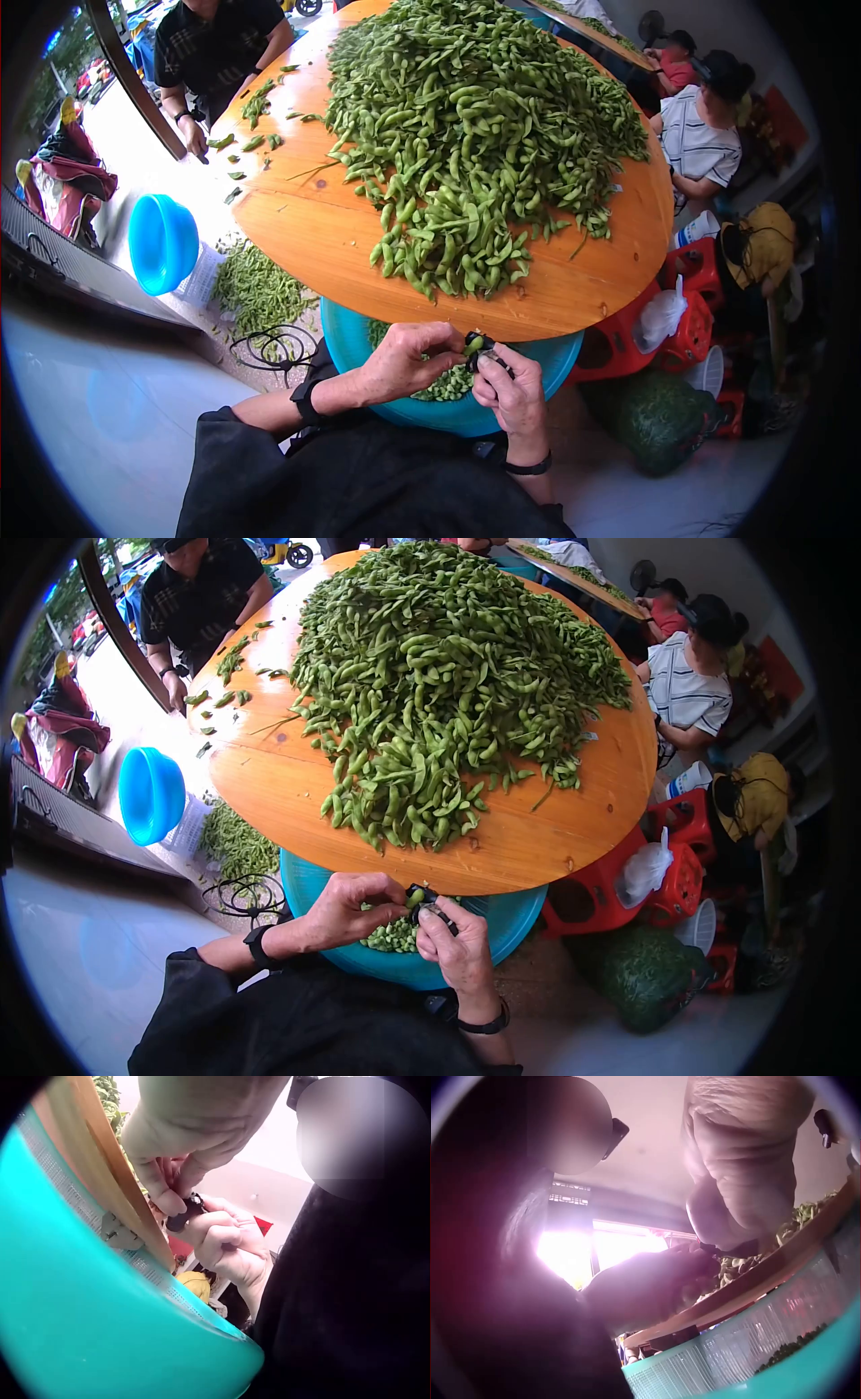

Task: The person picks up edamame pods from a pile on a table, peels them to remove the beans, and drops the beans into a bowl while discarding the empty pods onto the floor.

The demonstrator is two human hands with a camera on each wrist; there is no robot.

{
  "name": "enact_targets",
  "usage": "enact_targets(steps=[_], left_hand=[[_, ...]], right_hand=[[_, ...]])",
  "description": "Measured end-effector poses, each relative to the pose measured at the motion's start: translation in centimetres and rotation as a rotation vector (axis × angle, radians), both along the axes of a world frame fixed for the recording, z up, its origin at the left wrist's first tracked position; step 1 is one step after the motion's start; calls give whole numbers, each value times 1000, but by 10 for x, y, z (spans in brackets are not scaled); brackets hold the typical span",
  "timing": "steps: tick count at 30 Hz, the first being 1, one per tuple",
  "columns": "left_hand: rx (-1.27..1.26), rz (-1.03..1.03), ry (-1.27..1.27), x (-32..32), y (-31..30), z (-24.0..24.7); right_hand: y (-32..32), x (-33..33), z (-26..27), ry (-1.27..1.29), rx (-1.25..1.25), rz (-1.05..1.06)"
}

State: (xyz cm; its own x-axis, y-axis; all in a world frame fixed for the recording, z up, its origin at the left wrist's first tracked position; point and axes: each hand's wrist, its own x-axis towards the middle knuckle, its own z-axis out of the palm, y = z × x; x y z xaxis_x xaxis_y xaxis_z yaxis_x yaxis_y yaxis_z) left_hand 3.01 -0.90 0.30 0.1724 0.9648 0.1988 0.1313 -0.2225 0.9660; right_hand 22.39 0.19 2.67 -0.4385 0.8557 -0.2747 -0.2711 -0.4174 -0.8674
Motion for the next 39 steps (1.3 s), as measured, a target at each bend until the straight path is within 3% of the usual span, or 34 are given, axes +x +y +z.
enact_targets(steps=[4, 8, 10, 12, 14, 16, 18, 19, 21, 22, 25, 26, 29, 31, 36, 39], left_hand=[[163, 37, 89, 3, -1, 1], [2, -87, -71, 0, -4, 2], [-550, -330, -777, 0, -2, -5], [-601, -381, -858, 2, 0, -9], [-697, -481, -1016, 3, 1, -11], [-621, -407, -872, 7, 1, -8], [-466, -342, -655, 8, 1, -9], [-467, -342, -655, 8, 1, -9], [-428, -218, -354, 8, -1, -6], [-428, -216, -354, 8, -2, -5], [26, -99, 250, 7, -4, -1], [25, -98, 249, 5, -5, 3], [-406, -289, -92, -2, -4, 15], [-467, -259, -170, 2, -7, 10], [-581, -97, -518, 20, -18, 0], [-536, -92, -564, 23, -20, -3]], right_hand=[[-1, 2, -2, -61, 56, 12], [-4, 5, -8, -43, 158, 2], [0, 9, -3, 67, 42, 44], [1, 13, -3, 207, -80, 109], [2, 12, -2, 157, -69, 106], [2, 11, -2, 105, -57, 101], [0, 5, -3, -361, 378, 65], [-1, 4, -5, -361, 376, 65], [-3, 1, -11, -531, 719, 26], [-3, 0, -10, -526, 677, -1], [-2, 2, -19, -582, 722, -40], [-2, 2, -20, -582, 722, -38], [-4, -2, -18, -612, 665, -39], [-10, -12, -6, -792, 837, -124], [-22, -25, -9, -893, 976, -197], [-24, -26, -10, -936, 1062, -211]])
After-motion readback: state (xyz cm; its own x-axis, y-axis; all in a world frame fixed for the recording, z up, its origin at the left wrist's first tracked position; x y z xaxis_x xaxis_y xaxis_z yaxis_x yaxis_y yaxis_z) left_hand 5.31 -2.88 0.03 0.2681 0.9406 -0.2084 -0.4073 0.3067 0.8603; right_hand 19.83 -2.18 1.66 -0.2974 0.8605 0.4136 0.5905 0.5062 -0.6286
